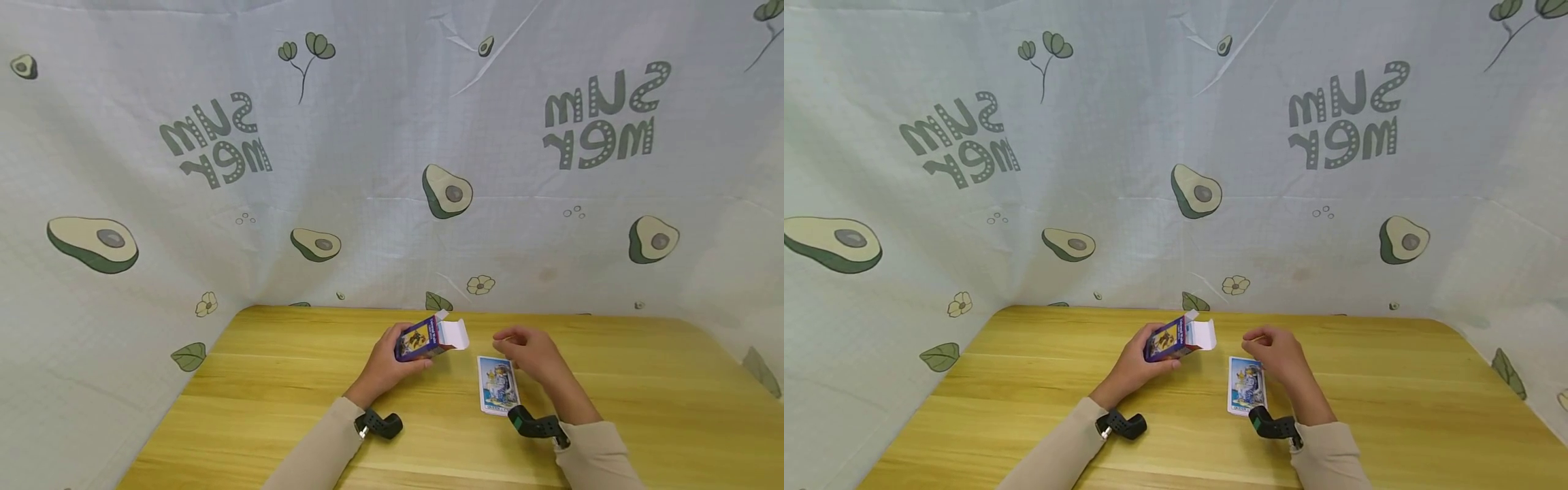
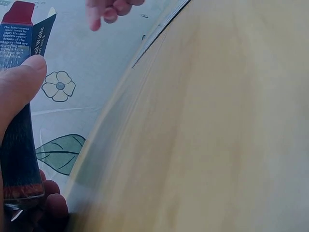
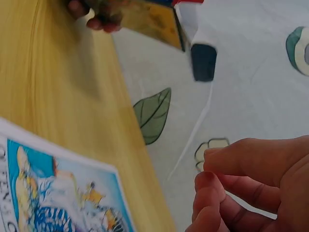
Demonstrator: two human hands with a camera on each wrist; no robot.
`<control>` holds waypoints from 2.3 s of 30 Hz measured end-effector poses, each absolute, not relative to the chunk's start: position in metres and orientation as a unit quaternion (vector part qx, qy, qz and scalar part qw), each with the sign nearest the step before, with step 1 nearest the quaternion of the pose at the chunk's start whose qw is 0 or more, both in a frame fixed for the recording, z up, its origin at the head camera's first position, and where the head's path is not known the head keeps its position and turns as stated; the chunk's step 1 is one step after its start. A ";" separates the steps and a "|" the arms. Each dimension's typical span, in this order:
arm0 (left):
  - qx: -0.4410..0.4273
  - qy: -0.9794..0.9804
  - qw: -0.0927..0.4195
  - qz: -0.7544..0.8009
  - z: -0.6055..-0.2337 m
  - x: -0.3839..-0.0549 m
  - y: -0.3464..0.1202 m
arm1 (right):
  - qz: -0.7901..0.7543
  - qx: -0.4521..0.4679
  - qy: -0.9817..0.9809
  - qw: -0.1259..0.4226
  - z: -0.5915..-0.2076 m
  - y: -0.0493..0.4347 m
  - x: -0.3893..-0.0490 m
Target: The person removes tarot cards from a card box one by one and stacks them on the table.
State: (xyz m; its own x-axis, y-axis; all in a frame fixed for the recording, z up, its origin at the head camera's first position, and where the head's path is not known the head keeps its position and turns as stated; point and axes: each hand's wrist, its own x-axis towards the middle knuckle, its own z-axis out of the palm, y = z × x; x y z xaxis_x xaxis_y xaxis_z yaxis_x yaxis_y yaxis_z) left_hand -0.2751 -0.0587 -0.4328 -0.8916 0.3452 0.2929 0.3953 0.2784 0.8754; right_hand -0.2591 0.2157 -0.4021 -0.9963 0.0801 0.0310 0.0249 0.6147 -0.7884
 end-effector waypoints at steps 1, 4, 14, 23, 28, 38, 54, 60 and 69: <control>-0.233 -0.799 0.023 -0.554 -0.433 -0.276 -0.059 | 0.445 -0.024 -0.895 0.032 -0.401 0.214 -0.259; -0.234 -0.799 0.022 -0.553 -0.434 -0.276 -0.059 | 0.468 -0.006 -0.884 0.026 -0.394 0.210 -0.259; -0.238 -0.798 0.025 -0.553 -0.434 -0.276 -0.058 | 0.513 0.022 -0.858 0.013 -0.373 0.193 -0.256; -0.235 -0.800 0.021 -0.552 -0.431 -0.275 -0.058 | 0.540 0.026 -0.841 0.018 -0.368 0.180 -0.260; -0.235 -0.802 0.025 -0.548 -0.428 -0.277 -0.058 | 0.552 0.037 -0.833 0.010 -0.365 0.175 -0.262; -0.234 -0.808 0.027 -0.541 -0.429 -0.276 -0.058 | 0.570 0.053 -0.820 0.001 -0.367 0.167 -0.263; -0.231 -0.805 0.022 -0.545 -0.431 -0.276 -0.059 | 0.501 0.047 -0.863 0.036 -0.381 0.155 -0.267; -0.234 -0.803 0.023 -0.548 -0.432 -0.276 -0.059 | 0.475 0.046 -0.878 0.045 -0.382 0.148 -0.266; -0.235 -0.803 0.024 -0.548 -0.432 -0.276 -0.059 | 0.462 0.038 -0.885 0.048 -0.382 0.141 -0.262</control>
State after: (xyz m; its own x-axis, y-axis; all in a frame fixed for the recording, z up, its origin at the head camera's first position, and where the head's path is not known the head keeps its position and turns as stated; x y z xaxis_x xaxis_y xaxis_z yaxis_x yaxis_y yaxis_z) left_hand -0.2758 -0.0590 -0.4318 -0.8884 0.3507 0.2963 0.4039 0.2899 0.8677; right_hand -0.2625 0.1409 -0.3818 -0.9924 -0.0231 0.1211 -0.1125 0.5708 -0.8133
